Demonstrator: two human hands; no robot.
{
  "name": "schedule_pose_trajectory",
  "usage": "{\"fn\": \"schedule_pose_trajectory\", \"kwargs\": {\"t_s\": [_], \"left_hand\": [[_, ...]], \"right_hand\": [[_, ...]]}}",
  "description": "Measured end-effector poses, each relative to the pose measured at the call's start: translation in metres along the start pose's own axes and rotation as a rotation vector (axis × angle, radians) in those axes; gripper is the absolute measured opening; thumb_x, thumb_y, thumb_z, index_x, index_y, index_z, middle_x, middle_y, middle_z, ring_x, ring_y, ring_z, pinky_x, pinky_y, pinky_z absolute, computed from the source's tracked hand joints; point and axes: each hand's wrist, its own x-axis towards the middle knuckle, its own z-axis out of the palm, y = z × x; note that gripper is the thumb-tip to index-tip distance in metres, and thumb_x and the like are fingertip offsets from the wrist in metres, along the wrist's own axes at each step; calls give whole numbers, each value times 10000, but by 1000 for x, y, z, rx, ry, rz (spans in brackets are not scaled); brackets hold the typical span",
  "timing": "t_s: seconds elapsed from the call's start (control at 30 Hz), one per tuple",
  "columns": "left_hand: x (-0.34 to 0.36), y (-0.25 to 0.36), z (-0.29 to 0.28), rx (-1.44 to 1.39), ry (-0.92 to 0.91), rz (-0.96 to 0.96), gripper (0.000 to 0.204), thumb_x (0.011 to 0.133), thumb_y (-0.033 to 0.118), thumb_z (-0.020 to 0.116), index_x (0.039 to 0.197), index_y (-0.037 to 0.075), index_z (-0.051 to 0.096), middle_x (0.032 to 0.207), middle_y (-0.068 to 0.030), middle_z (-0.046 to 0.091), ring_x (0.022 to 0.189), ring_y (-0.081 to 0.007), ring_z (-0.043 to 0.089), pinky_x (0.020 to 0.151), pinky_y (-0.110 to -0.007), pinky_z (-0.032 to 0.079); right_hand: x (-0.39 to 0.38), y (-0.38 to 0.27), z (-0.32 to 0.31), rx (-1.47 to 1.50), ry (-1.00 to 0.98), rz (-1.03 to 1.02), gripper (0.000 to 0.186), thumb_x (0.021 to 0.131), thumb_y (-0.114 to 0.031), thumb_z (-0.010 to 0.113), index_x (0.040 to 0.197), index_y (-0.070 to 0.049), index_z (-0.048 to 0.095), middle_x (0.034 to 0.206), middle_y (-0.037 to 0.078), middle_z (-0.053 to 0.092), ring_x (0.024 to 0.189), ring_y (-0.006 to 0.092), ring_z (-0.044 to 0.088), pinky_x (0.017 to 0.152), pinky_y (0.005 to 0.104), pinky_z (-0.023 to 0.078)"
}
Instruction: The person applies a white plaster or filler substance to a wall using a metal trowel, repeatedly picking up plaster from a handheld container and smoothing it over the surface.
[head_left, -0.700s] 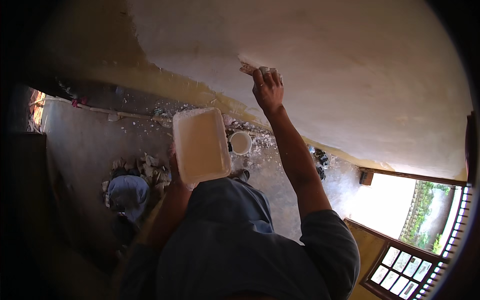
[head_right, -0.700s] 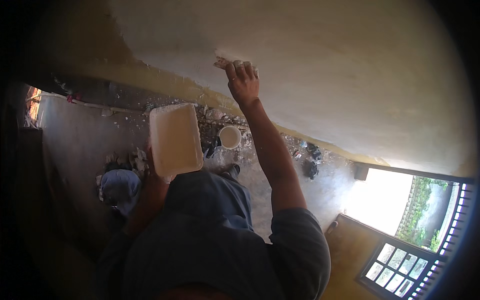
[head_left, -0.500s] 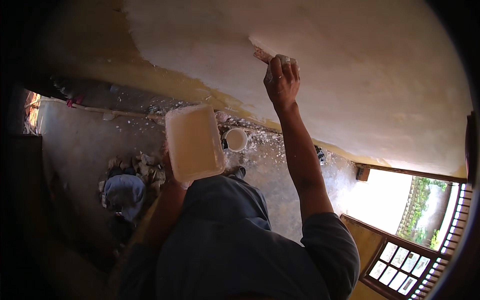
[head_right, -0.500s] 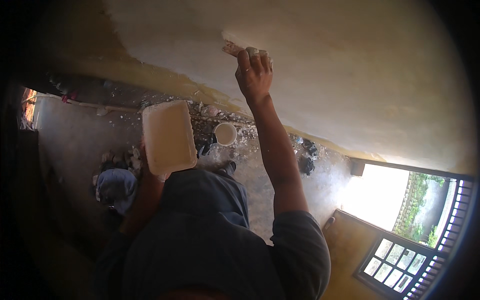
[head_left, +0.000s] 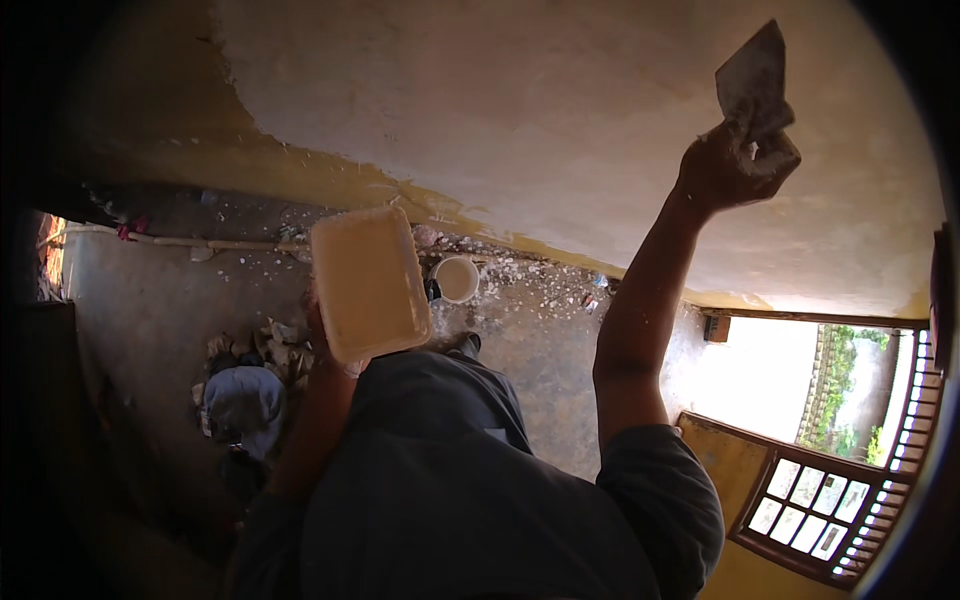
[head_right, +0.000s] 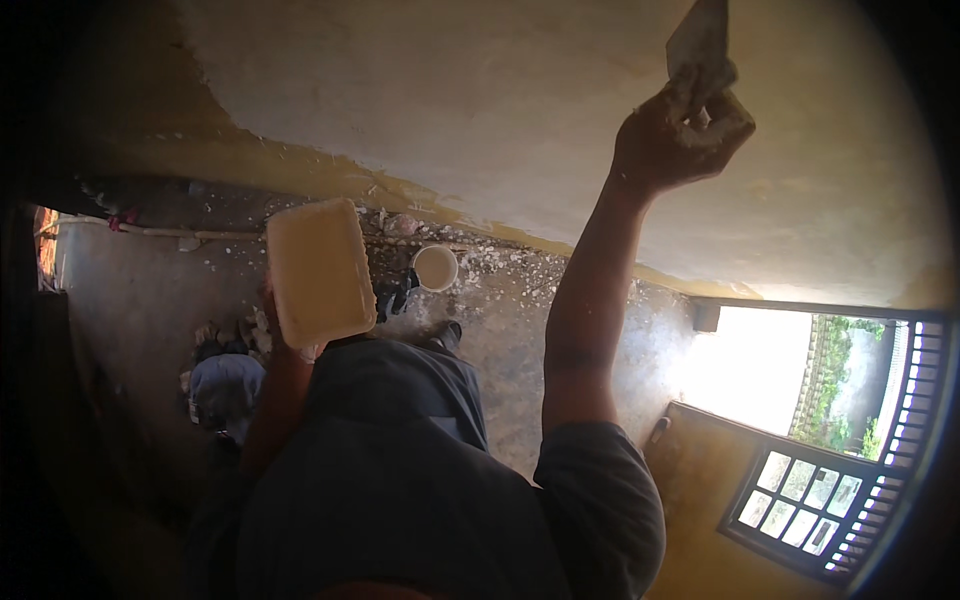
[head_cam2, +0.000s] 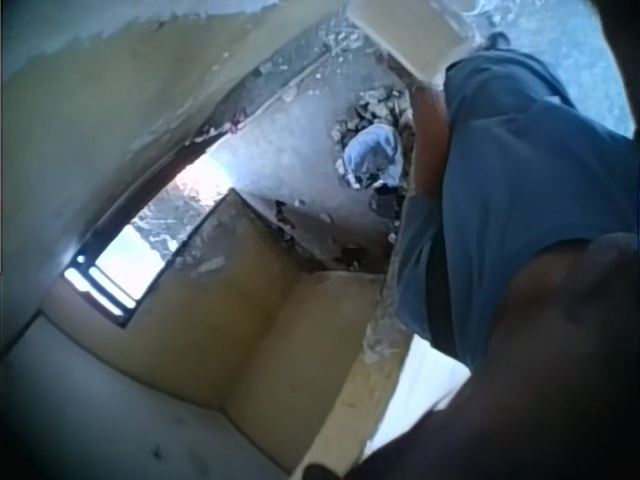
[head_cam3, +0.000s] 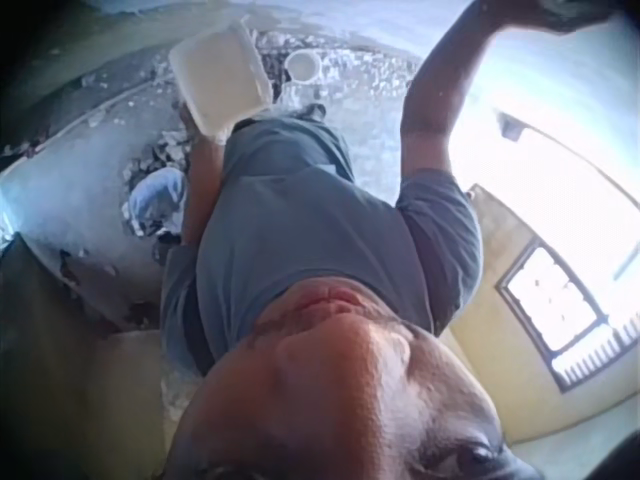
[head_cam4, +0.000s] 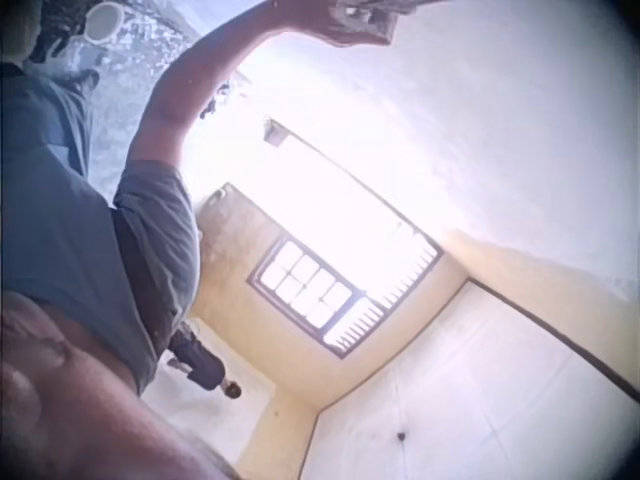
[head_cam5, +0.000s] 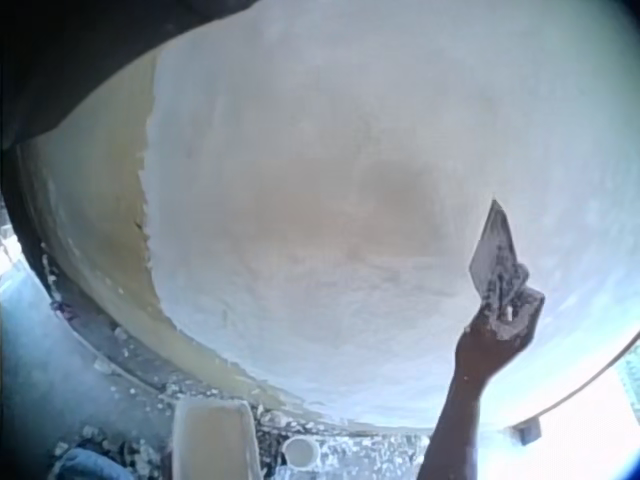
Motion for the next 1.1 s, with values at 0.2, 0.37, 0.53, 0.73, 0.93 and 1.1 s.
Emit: {"fn": "schedule_pose_trajectory", "kwargs": {"t_s": [0.2,0.37,0.53,0.73,0.93,1.1], "left_hand": [[8,4,4,-317,-22,-142,602,973,495,436,1443,121,395,1352,-80,529,1206,-262,563,981,-440,511],[7,6,4,-258,87,-128,578,992,488,393,1436,118,410,1364,-78,527,1217,-258,553,983,-431,500],[4,7,-8,-87,61,-72,576,1011,490,338,1446,116,394,1386,-83,506,1244,-243,529,1001,-428,483],[-8,-21,-48,319,34,110,527,1030,393,406,1464,102,335,1407,-85,468,1276,-215,490,1018,-398,463],[0,-16,-46,876,128,113,516,1005,313,506,1440,84,349,1379,-85,485,1262,-204,494,1010,-378,461],[6,-10,-55,1259,139,100,488,999,367,497,1391,85,430,1318,-89,540,1227,-206,527,991,-378,481]], "right_hand": [[-155,15,-10,-155,-740,-204,125,815,-45,687,893,-74,592,840,121,635,758,265,630,653,384,532],[-239,28,18,-72,-982,-382,183,760,-20,643,916,-107,601,871,75,646,838,280,634,704,414,532],[-220,25,53,-81,-972,-466,185,744,-13,625,893,-113,584,909,73,637,882,273,621,711,421,526],[-149,8,65,-144,-722,-456,181,744,3,640,859,-118,570,902,62,629,841,284,621,707,416,521],[-91,1,71,-155,-503,-502,127,801,-42,708,842,-70,591,815,98,629,729,297,603,635,405,512],[-49,-17,47,26,-197,-205,148,825,0,716,826,-40,574,794,92,631,629,238,610,566,379,492]]}}
